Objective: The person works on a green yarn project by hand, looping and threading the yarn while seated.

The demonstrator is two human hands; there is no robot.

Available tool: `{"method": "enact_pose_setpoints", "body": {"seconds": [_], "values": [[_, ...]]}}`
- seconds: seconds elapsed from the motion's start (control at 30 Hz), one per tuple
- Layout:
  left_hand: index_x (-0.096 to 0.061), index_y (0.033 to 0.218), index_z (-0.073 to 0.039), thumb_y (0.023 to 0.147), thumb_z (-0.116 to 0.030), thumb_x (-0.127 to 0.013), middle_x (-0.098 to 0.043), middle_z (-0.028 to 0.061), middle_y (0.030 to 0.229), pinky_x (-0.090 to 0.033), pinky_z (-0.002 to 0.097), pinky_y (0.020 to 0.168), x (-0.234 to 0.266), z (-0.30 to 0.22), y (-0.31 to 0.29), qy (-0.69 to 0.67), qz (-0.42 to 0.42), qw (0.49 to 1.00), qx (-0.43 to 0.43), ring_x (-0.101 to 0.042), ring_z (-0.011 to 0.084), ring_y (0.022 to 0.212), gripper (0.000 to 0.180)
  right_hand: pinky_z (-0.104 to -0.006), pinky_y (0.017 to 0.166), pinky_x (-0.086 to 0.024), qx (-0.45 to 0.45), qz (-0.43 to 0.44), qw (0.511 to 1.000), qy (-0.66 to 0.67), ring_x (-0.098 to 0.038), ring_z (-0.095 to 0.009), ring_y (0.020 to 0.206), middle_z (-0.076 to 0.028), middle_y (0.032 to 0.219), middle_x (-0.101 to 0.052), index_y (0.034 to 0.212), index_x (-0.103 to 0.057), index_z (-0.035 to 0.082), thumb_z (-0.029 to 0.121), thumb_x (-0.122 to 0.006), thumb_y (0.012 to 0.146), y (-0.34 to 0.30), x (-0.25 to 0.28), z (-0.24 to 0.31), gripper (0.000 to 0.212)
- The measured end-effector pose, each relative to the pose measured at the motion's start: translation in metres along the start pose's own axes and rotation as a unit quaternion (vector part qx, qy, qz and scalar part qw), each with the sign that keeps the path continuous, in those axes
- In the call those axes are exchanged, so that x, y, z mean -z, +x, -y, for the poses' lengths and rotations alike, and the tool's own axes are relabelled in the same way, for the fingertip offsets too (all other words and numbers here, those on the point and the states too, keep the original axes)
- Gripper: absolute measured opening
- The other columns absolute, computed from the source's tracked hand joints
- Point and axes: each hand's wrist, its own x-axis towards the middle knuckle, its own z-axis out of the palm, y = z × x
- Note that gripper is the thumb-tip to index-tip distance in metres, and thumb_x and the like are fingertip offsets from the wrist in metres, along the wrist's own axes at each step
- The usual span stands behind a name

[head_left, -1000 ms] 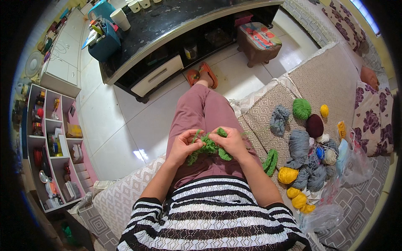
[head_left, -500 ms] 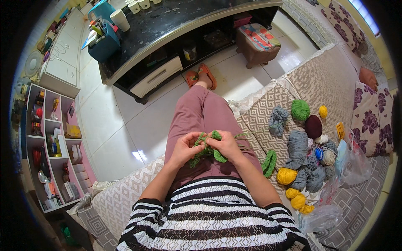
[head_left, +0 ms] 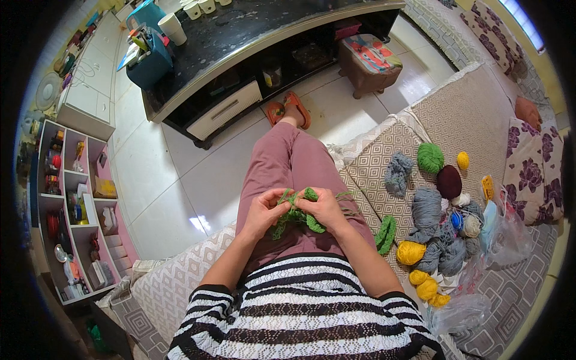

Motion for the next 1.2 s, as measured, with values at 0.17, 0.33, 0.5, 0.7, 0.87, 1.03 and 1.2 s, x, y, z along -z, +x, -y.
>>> {"method": "enact_pose_setpoints", "body": {"seconds": [0.17,0.33,0.5,0.7,0.87,1.03,1.2], "values": [[-0.054,0.102,-0.005,0.075,-0.007,-0.057,-0.058,-0.0048,0.077,-0.028,0.0126,0.041,0.000,0.002,0.001,0.009,0.002,1.000,-0.007,-0.043,-0.0022,0.055,0.027,-0.0187,0.049,-0.037,-0.004,-0.005,1.000,0.016,-0.045,-0.003,0.055,0.003,0.061,-0.053,0.072,-0.058,0.001,0.011,-0.059,0.073,0.000,-0.002,0.001,0.010],[-0.054,0.101,-0.005,0.075,-0.006,-0.057,-0.058,-0.0041,0.077,-0.029,0.0123,0.042,-0.002,0.003,0.002,0.015,-0.003,1.000,-0.004,-0.044,-0.0020,0.056,0.027,-0.0185,0.048,-0.036,-0.011,-0.002,1.000,0.028,-0.045,-0.003,0.055,0.003,0.061,-0.053,0.072,-0.058,0.001,0.010,-0.060,0.072,0.000,-0.002,-0.003,0.009],[-0.054,0.100,-0.005,0.074,-0.005,-0.058,-0.058,-0.0037,0.078,-0.030,0.0118,0.044,-0.003,0.001,0.001,0.013,-0.007,1.000,0.001,-0.045,-0.0016,0.058,0.026,-0.0187,0.049,-0.037,-0.028,-0.012,0.999,0.027,-0.045,-0.004,0.055,0.002,0.061,-0.053,0.072,-0.057,0.001,0.009,-0.059,0.072,-0.001,-0.003,0.002,0.008],[-0.055,0.099,-0.002,0.074,-0.004,-0.058,-0.058,-0.0014,0.081,-0.035,0.0123,0.050,-0.005,0.001,0.002,0.011,-0.012,1.000,-0.001,-0.050,0.0012,0.067,0.025,-0.0188,0.048,-0.036,-0.009,-0.009,1.000,0.025,-0.045,-0.004,0.054,0.002,0.061,-0.052,0.072,-0.057,0.001,0.008,-0.059,0.072,0.001,-0.002,-0.005,0.008],[-0.055,0.099,-0.002,0.073,0.000,-0.055,-0.059,0.0003,0.082,-0.035,0.0126,0.051,-0.004,0.004,0.003,0.005,-0.025,0.999,-0.027,-0.050,0.0016,0.067,0.026,-0.0185,0.047,-0.034,-0.020,-0.038,0.996,0.082,-0.043,-0.004,0.050,0.003,0.058,-0.050,0.071,-0.057,0.001,0.008,-0.058,0.071,0.000,0.000,-0.008,0.006],[-0.054,0.100,-0.002,0.072,0.000,-0.054,-0.056,-0.0015,0.075,-0.032,0.0133,0.049,0.008,0.006,0.004,-0.012,-0.043,0.999,-0.028,-0.046,0.0008,0.059,0.028,-0.0182,0.048,-0.035,-0.026,-0.052,0.996,0.071,-0.045,-0.005,0.052,0.000,0.059,-0.051,0.071,-0.056,0.000,0.005,-0.054,0.069,-0.002,0.008,-0.001,0.006],[-0.051,0.105,-0.003,0.072,-0.003,-0.056,-0.053,-0.0029,0.074,-0.033,0.0139,0.049,0.009,0.004,0.006,-0.035,0.000,0.999,-0.009,-0.044,0.0014,0.058,0.033,-0.0179,0.048,-0.034,-0.032,-0.057,0.995,0.072,-0.045,-0.006,0.052,0.000,0.059,-0.051,0.071,-0.056,0.000,0.006,-0.054,0.069,-0.003,0.007,0.002,0.007]]}}
